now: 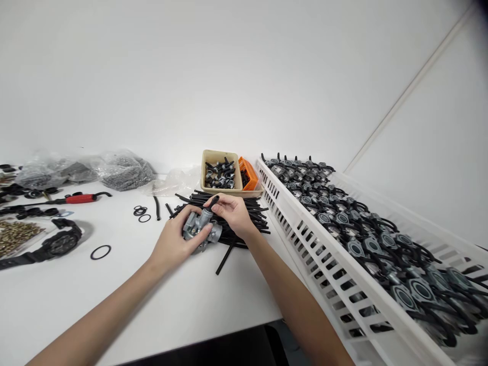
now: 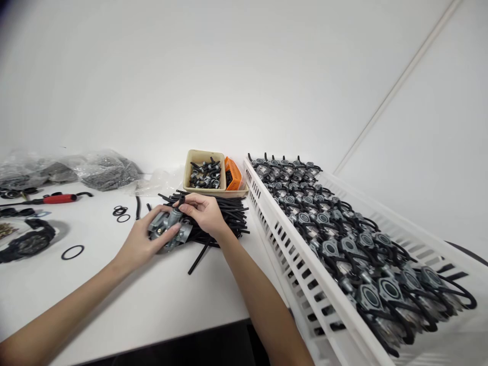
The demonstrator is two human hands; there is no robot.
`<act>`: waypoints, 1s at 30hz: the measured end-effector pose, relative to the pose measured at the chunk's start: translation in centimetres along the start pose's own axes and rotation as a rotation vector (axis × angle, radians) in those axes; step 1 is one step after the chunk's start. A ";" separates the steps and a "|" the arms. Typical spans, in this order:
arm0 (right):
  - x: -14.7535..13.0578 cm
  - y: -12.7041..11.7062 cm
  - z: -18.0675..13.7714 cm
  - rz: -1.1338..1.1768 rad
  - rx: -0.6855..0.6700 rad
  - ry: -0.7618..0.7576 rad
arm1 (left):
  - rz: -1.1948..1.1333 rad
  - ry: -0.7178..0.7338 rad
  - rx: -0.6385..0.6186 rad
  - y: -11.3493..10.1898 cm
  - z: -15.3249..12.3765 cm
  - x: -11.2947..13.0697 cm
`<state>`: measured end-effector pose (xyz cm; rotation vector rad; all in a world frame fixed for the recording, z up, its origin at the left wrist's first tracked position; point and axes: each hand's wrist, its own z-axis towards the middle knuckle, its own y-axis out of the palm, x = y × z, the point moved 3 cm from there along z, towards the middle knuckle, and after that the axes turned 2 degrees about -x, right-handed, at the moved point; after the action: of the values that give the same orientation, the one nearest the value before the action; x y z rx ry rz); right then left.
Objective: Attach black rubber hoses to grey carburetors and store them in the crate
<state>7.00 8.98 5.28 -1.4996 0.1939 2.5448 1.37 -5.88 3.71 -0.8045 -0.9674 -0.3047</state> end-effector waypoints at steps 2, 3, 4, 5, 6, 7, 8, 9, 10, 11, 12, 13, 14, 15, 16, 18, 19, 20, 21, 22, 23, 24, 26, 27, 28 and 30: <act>0.0 0.0 0.0 -0.073 0.028 -0.051 | 0.324 0.048 0.157 -0.4 -0.2 0.1; 0.0 0.1 0.0 -0.118 0.051 -0.090 | 0.454 0.067 0.225 -0.5 -0.3 0.1; 0.0 0.2 -0.1 -0.168 0.082 -0.135 | 0.562 0.087 0.285 -0.5 -0.4 0.1; 0.0 0.3 -0.3 -0.219 0.119 -0.178 | 0.647 0.110 0.334 -0.6 -0.4 0.1; -0.1 0.5 -0.4 -0.268 0.160 -0.214 | 0.707 0.133 0.370 -0.6 -0.5 0.1; -0.1 0.7 -0.6 -0.314 0.201 -0.238 | 0.745 0.154 0.396 -0.6 -0.5 0.1; -0.2 1.0 -0.8 -0.355 0.239 -0.253 | 0.767 0.170 0.413 -0.6 -0.5 0.1; -0.3 1.2 -1.0 -0.392 0.270 -0.260 | 0.779 0.180 0.425 -0.6 -0.5 0.0; -0.3 1.4 -1.1 -0.422 0.291 -0.261 | 0.789 0.183 0.430 -0.7 -0.5 0.0; -0.4 1.6 -1.2 -0.444 0.305 -0.262 | 0.797 0.182 0.433 -0.7 -0.4 0.0; -0.5 1.7 -1.2 -0.461 0.315 -0.262 | 0.803 0.179 0.434 -0.8 -0.4 -0.1; -0.6 1.8 -1.2 -0.474 0.323 -0.262 | 0.809 0.177 0.435 -0.8 -0.3 -0.2; -0.6 1.8 -1.2 -0.484 0.328 -0.264 | 0.815 0.179 0.437 -0.8 -0.3 -0.2; -0.6 1.9 -1.2 -0.492 0.332 -0.268 | 0.822 0.182 0.439 -0.8 -0.3 -0.3; -0.6 1.8 -1.2 -0.499 0.339 -0.274 | 0.831 0.188 0.440 -0.9 -0.2 -0.4; -0.6 1.8 -1.2 -0.506 0.350 -0.289 | 0.847 0.199 0.442 -0.9 -0.2 -0.5; -0.5 1.8 -1.2 -0.503 0.350 -0.295 | 0.852 0.205 0.444 -0.9 -0.2 -0.6; -0.5 1.7 -1.2 -0.497 0.347 -0.299 | 0.855 0.209 0.448 -0.9 -0.3 -0.7; -0.4 1.7 -1.1 -0.484 0.340 -0.299 | 0.856 0.215 0.450 -0.9 -0.3 -0.8; -0.4 1.7 -1.1 -0.465 0.328 -0.295 | 0.855 0.220 0.452 -0.9 -0.3 -0.8; -0.3 1.6 -1.1 -0.438 0.315 -0.285 | 0.853 0.225 0.456 -0.9 -0.3 -0.9; -0.2 1.6 -1.0 -0.408 0.300 -0.265 | 0.851 0.229 0.457 -1.0 -0.3 -0.9; 0.2 1.5 -0.9 -0.354 0.248 -0.192 | 0.842 0.224 0.458 -1.1 -0.3 -0.9; 0.4 1.6 -0.9 -0.333 0.210 -0.139 | 0.835 0.214 0.460 -1.1 -0.2 -0.9; 0.7 1.7 -0.9 -0.315 0.163 -0.081 | 0.830 0.200 0.463 -1.2 -0.2 -0.9; 1.4 1.9 -0.9 -0.271 0.064 0.027 | 0.825 0.188 0.468 -1.4 -0.2 -0.9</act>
<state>6.63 7.04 3.65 -1.4299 0.0698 2.2856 0.21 -7.04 3.58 -0.6615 -0.4369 0.5371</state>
